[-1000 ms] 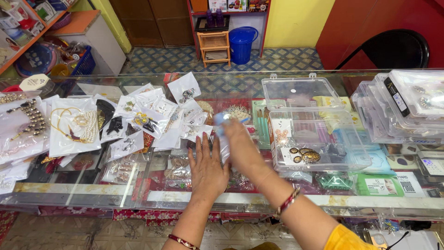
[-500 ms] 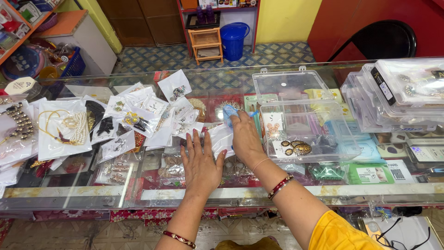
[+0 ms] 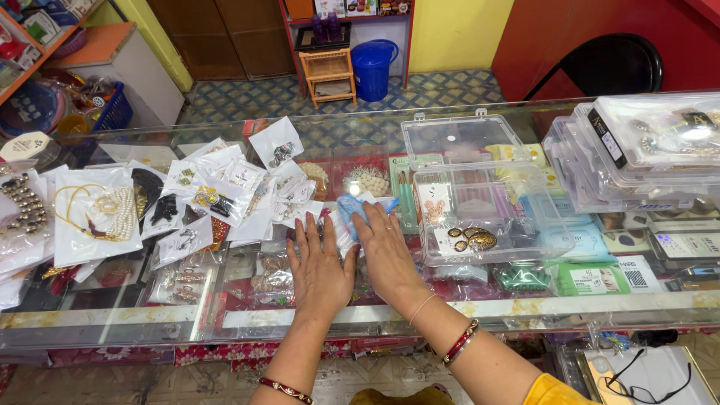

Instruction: The person wipes individual packaged jewelry items with a blue cloth on a glass display counter. They pick up each item, wipe it, and place it into a clear plastic storage box. The person handles various types of jewelry, including earrings and necklaces, one by one.

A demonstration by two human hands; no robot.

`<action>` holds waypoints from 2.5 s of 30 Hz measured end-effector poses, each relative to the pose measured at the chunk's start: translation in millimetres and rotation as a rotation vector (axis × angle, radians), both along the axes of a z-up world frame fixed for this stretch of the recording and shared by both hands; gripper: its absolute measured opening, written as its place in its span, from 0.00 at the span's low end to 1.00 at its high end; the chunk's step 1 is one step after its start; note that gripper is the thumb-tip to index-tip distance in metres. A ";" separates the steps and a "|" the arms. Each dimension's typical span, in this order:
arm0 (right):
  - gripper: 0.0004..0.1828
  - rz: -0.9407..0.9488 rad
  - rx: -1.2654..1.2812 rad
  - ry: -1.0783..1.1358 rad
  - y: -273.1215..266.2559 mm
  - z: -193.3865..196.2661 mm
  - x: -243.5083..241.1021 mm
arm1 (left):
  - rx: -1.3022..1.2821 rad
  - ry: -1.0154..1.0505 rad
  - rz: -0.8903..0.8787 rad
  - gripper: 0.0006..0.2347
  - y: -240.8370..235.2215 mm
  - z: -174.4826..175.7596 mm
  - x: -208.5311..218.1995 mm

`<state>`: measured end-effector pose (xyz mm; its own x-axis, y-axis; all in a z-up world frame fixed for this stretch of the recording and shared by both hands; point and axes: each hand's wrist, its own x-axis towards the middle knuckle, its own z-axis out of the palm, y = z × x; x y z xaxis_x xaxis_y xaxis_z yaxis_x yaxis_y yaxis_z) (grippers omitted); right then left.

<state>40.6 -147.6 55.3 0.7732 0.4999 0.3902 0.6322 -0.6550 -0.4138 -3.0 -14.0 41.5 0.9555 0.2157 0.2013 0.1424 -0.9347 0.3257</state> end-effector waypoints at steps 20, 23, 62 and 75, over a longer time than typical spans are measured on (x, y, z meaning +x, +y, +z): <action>0.31 -0.111 0.008 -0.018 13.3 -3.2 47.3 | 0.014 -0.009 -0.003 0.32 0.1 -3.0 1.7; 0.36 -0.009 0.065 -0.034 11.6 4.0 27.9 | 0.024 0.011 0.006 0.32 1.3 -2.8 -0.5; 0.51 0.126 -0.296 0.191 -14.5 54.6 1.5 | -0.128 -0.264 0.047 0.15 2.4 11.7 -9.0; 0.16 0.076 0.334 -0.071 -18.7 67.0 -0.5 | -0.231 -0.508 0.070 0.16 8.0 74.7 3.3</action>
